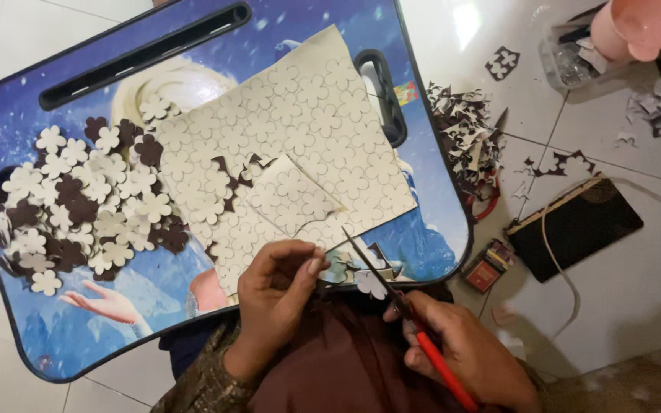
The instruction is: The person uses red-handled scissors to cut flower-shaped pieces from a white sheet with pre-drawn outlines. They hold the sheet with the left hand and cut along the curves with the right hand, placing finished pieces onto a growing pile on the table.
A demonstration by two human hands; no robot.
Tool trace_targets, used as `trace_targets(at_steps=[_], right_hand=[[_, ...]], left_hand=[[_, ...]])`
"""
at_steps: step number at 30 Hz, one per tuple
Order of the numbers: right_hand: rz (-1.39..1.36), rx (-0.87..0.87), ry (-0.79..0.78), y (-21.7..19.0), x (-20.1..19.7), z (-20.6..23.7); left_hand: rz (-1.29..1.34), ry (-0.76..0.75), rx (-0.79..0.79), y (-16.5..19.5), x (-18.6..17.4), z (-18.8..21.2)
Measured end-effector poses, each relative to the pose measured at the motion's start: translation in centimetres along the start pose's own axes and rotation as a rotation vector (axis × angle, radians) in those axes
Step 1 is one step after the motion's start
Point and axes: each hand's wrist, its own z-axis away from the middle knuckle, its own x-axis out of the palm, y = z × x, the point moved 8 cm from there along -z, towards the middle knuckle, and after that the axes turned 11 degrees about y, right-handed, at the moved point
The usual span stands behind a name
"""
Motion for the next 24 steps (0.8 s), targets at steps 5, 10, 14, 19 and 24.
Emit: trace_targets(at_steps=[5, 10, 14, 19, 24], right_hand=[[0.015, -0.067, 0.038, -0.6, -1.2, 1.6], [-0.037, -0.187, 0.089, -2.1, -3.0, 3.3], [-0.087, -0.172, 0.145, -2.3, -3.9, 4.2], [-0.115, -0.171, 0.171, -2.0, -3.7, 5.1], [-0.154, -0.157, 0.2, -1.1, -1.8, 5.4]], left_hand=[[-0.417, -0.114, 0.535, 5.1, 2.7, 1.5], [-0.764, -0.381, 0.806, 7.1, 6.0, 2.7], [-1.269, -0.456, 0.986, 6.2, 8.3, 3.2], [-1.197, -0.492, 0.902, 5.5, 8.9, 3.1], [-1.19, -0.478, 0.987, 4.8, 7.5, 4.4]])
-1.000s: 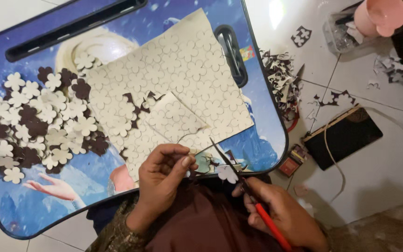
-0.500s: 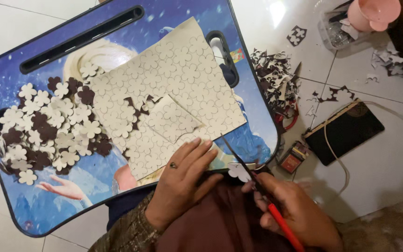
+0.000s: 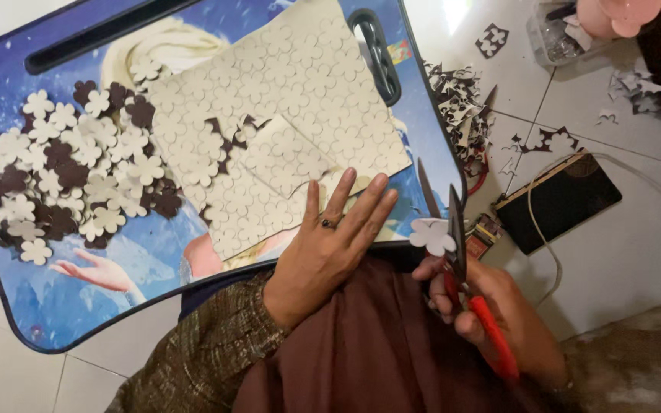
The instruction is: The person uses red-handled scissors to cut flower-shaped pieces from a white sheet with pre-drawn outlines. They hold the sheet with the left hand and cut along the curves with the right hand, placing finished pieces onto a growing pile on the table.
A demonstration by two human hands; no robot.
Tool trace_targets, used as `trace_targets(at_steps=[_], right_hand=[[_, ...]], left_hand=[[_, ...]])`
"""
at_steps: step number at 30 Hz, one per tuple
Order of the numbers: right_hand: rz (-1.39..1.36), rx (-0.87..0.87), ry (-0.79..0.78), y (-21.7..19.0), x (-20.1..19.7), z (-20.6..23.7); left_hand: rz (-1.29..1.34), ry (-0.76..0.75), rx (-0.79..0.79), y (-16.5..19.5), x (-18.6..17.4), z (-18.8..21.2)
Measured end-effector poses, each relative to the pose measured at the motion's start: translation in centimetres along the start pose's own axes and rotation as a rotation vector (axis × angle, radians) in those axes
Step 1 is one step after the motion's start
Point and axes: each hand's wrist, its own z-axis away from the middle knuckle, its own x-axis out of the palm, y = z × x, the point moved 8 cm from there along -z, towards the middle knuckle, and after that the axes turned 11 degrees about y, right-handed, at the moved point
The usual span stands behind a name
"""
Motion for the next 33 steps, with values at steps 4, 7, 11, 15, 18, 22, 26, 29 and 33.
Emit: trace_targets(at_steps=[4, 7, 11, 15, 18, 22, 26, 29, 33], right_hand=[[-0.013, -0.003, 0.006, -0.2, 3.1, 1.3], [-0.008, 0.003, 0.09, -1.2, 5.7, 1.5], [-0.065, 0.07, 0.123, -2.7, 9.2, 1.7], [-0.025, 0.091, 0.102, -1.9, 12.9, 1.7], [0.03, 0.084, 0.075, -0.3, 14.8, 0.6], [-0.215, 0.081, -0.027, 0.4, 16.4, -0.3], [-0.236, 0.091, 0.123, 0.2, 17.0, 0.8], [-0.214, 0.082, 0.16, -0.6, 19.2, 1.8], [-0.122, 0.024, 0.061, -2.3, 22.2, 2.5]], left_hand=[[-0.046, 0.061, 0.047, 0.0, -0.1, 2.0], [-0.136, 0.091, 0.087, -0.9, -0.4, 3.2], [-0.035, 0.035, 0.105, -1.5, -0.3, 5.6], [0.102, -0.039, 0.089, -2.5, 1.3, 7.9], [0.247, 0.167, 0.004, -4.0, 0.3, 9.3], [0.244, 0.276, 0.018, -6.1, -1.9, 11.0], [0.547, 0.335, -0.135, -11.1, -6.1, 14.2], [0.941, 0.445, -0.496, -14.5, -8.5, 16.0], [1.453, 0.491, -0.663, -14.1, -10.5, 17.1]])
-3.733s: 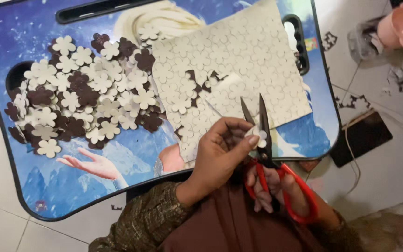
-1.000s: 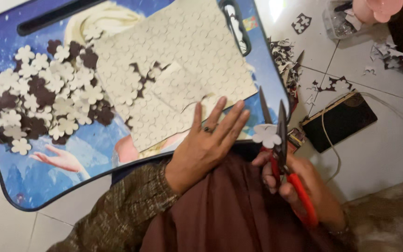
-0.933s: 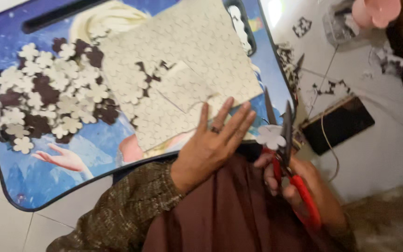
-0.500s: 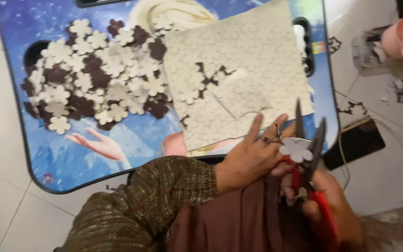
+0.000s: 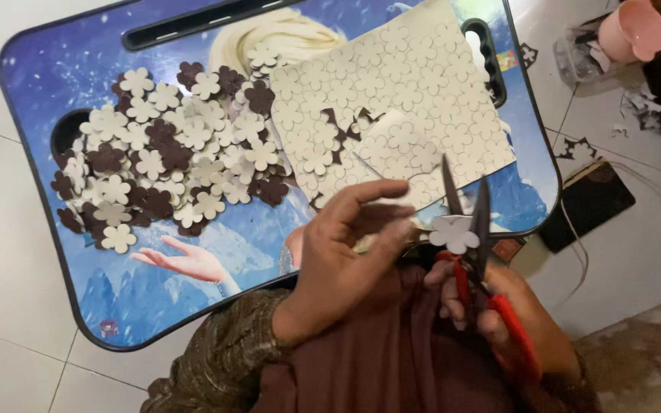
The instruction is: The person uses red-handled scissors to cut flower-shaped pieces from a white sheet with pre-drawn outlines. They hold the sheet with the left hand and cut along the curves with the right hand, placing finished pieces onto a growing pile on the table.
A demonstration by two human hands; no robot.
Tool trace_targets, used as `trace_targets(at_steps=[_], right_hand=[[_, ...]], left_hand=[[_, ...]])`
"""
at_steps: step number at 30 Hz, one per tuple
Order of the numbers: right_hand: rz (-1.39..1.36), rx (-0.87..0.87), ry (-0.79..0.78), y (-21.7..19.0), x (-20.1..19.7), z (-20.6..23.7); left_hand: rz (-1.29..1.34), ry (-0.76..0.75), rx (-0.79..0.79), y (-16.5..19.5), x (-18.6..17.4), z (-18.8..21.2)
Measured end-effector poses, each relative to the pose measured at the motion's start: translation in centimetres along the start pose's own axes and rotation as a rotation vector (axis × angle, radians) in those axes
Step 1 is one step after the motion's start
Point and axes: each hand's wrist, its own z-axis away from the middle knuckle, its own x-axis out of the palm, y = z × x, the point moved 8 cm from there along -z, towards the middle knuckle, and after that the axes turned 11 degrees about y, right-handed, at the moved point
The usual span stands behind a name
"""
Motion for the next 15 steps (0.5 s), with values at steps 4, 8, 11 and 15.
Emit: trace_targets(at_steps=[4, 8, 11, 15], right_hand=[[0.128, -0.031, -0.07, -0.1, 1.2, 0.0], [0.138, -0.083, -0.195, 0.2, 2.2, -0.3], [0.153, -0.085, -0.231, 0.0, 2.8, 0.3], [0.006, -0.034, -0.199, -1.3, 3.8, 0.8]], left_hand=[[0.09, -0.022, -0.106, 0.6, 0.5, 1.0], [0.183, 0.035, -0.23, -0.4, 0.1, 1.8], [0.254, 0.024, -0.245, -1.0, 0.2, 2.1], [0.354, -0.026, -0.309, -1.2, 0.1, 2.8]])
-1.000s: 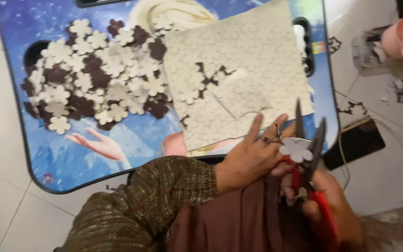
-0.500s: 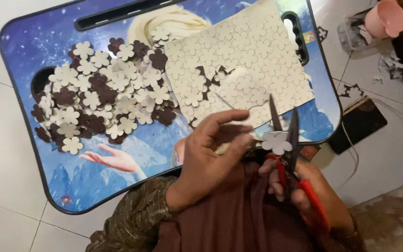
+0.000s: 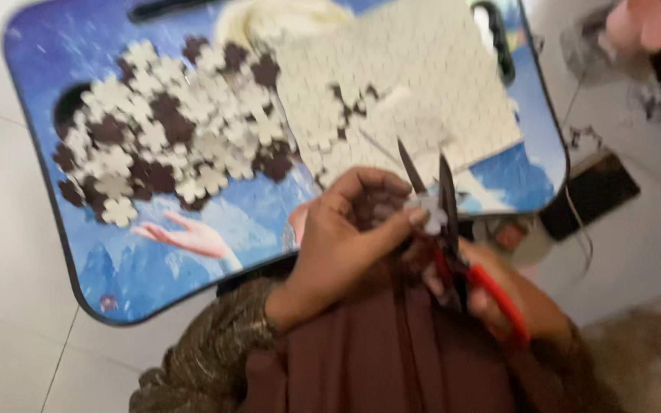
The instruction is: The person uses red-handled scissors to cut flower-shaped pieces from a white sheet with pre-drawn outlines. They hold the sheet with the left hand and cut along the curves with the right hand, placing finished pieces onto a growing pile on the table.
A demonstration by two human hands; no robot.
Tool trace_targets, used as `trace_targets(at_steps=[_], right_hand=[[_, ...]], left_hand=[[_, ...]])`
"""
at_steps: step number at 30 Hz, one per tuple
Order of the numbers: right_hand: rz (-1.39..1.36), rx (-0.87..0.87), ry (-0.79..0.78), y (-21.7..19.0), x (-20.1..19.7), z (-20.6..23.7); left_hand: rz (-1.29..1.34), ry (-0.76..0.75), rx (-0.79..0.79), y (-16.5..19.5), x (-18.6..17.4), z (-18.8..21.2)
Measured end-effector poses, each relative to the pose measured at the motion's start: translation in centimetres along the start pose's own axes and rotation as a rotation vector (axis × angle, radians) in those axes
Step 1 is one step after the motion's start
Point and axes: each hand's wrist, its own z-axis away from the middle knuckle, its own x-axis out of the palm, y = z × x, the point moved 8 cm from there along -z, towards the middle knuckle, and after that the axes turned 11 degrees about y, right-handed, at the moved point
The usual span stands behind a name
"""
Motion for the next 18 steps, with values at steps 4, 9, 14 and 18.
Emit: trace_targets(at_steps=[4, 9, 14, 18], right_hand=[[0.114, -0.057, -0.098, -0.9, 1.4, -1.1], [0.208, -0.124, -0.156, -0.5, 1.8, -0.8], [0.182, -0.085, -0.138, 0.2, 2.3, -1.3], [0.086, -0.007, -0.159, 0.2, 2.6, -2.3]], left_hand=[[-0.008, 0.021, -0.053, 0.1, 0.2, 0.3], [0.152, 0.047, -0.046, 0.9, 0.1, 1.2], [0.148, 0.114, -0.058, 0.7, -1.4, 0.5], [0.123, 0.133, -0.005, 0.6, -1.4, -0.6]])
